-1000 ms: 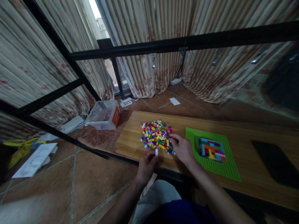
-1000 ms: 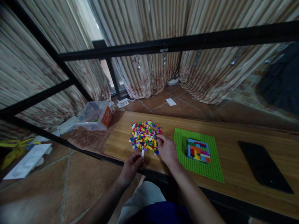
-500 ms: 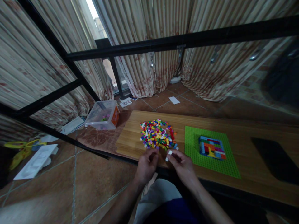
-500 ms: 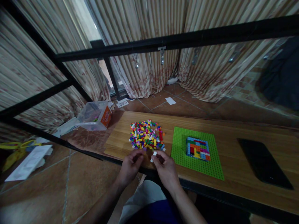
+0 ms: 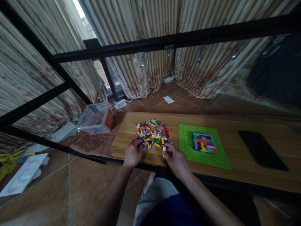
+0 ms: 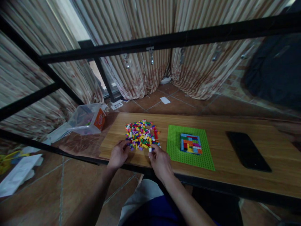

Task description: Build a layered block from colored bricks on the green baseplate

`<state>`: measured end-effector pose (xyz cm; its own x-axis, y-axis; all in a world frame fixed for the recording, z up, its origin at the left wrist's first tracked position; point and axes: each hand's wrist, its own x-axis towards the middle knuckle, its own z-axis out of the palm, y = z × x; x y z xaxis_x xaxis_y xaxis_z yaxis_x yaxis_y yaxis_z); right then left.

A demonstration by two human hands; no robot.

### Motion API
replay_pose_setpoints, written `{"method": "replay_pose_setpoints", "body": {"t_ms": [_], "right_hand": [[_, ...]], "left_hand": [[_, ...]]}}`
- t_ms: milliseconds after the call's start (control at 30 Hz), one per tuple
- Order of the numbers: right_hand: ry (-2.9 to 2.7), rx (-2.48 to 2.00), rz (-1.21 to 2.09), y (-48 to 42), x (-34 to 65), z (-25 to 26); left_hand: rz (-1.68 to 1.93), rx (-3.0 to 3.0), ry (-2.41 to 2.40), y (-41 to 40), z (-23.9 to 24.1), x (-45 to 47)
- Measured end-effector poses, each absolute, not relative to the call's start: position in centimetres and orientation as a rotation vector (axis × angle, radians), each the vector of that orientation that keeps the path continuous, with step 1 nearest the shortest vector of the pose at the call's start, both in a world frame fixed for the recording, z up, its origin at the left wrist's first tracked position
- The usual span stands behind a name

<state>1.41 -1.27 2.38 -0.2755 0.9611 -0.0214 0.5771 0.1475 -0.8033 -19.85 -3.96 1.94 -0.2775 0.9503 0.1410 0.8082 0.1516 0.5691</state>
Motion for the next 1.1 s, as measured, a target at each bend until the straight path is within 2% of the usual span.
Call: {"method": "replay_pose_setpoints", "body": {"t_ms": [300,533,733,900,1100], "right_hand": [[-2.208,-1.496,0.57,1.7,-2.1,3.6],[-2.334,-1.3,0.518,0.1,-2.4,3.7],[-2.453,-1.352,0.444,0.2,-3.3,2.4],[-2.273,-1.294,0.582,0.0,-2.8,2.9],[-1.69,-1.252,1.026,-1.0,1.3,4.5]], "left_hand": [[0.916,1.475,2.151,-3.1,1.2,-21.3],[0.974,1.415,2.166,-3.1,0.7,-21.5],[1.004,1.429,2.14,-3.1,0.9,-21.4],[0.988,1.473,2.165,-3.3,0.9,-21.4],[0.953,1.558,2.221,-3.3,1.1,-21.1]]}}
